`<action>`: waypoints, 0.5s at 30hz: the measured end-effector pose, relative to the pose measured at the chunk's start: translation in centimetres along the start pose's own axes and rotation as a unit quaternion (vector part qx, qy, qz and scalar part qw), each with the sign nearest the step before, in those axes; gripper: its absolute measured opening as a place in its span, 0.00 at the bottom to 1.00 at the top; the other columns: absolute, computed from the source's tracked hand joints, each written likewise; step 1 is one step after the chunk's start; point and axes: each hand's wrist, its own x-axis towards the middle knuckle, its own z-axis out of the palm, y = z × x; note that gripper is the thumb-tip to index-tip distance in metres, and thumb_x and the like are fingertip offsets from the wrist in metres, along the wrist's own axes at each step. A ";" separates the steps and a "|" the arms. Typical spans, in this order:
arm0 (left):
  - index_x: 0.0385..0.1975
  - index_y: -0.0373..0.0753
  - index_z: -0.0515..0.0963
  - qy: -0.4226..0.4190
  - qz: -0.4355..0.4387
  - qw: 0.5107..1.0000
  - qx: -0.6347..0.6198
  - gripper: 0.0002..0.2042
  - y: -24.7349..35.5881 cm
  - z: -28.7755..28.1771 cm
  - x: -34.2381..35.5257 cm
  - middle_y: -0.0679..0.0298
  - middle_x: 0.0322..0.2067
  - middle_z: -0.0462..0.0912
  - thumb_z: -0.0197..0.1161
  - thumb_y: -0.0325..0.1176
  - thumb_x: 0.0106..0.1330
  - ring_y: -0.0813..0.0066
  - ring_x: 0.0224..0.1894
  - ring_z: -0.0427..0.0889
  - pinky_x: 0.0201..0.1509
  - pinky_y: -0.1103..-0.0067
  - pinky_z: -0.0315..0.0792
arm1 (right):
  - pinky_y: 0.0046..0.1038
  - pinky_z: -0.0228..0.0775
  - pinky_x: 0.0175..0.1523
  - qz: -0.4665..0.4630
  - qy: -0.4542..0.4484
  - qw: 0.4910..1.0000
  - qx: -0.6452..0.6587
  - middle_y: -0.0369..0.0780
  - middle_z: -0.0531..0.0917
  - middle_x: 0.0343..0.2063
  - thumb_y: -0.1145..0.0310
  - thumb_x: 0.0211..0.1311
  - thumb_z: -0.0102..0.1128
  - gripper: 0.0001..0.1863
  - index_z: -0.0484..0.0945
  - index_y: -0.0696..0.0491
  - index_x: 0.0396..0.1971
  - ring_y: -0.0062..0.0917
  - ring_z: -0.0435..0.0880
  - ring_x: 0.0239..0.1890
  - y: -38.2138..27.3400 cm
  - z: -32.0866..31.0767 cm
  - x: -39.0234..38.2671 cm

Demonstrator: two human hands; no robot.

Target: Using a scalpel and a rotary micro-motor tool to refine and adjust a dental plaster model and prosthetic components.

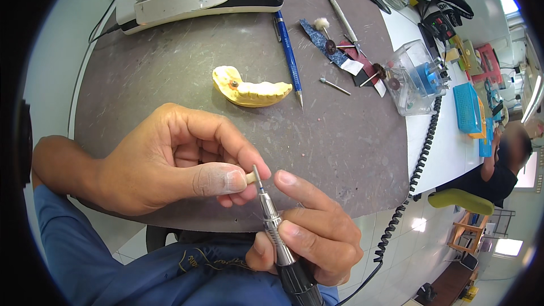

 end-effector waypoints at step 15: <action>0.46 0.30 0.75 0.031 0.004 0.999 0.008 0.10 0.7 0.3 -0.1 0.57 0.39 0.82 0.57 0.28 0.70 0.76 0.40 0.83 0.47 0.79 0.79 | 0.33 0.80 0.40 0.193 0.074 0.964 0.167 0.41 0.77 0.21 0.71 0.55 0.68 0.13 0.72 0.58 0.33 0.25 0.82 0.27 -0.4 -1.3 3.0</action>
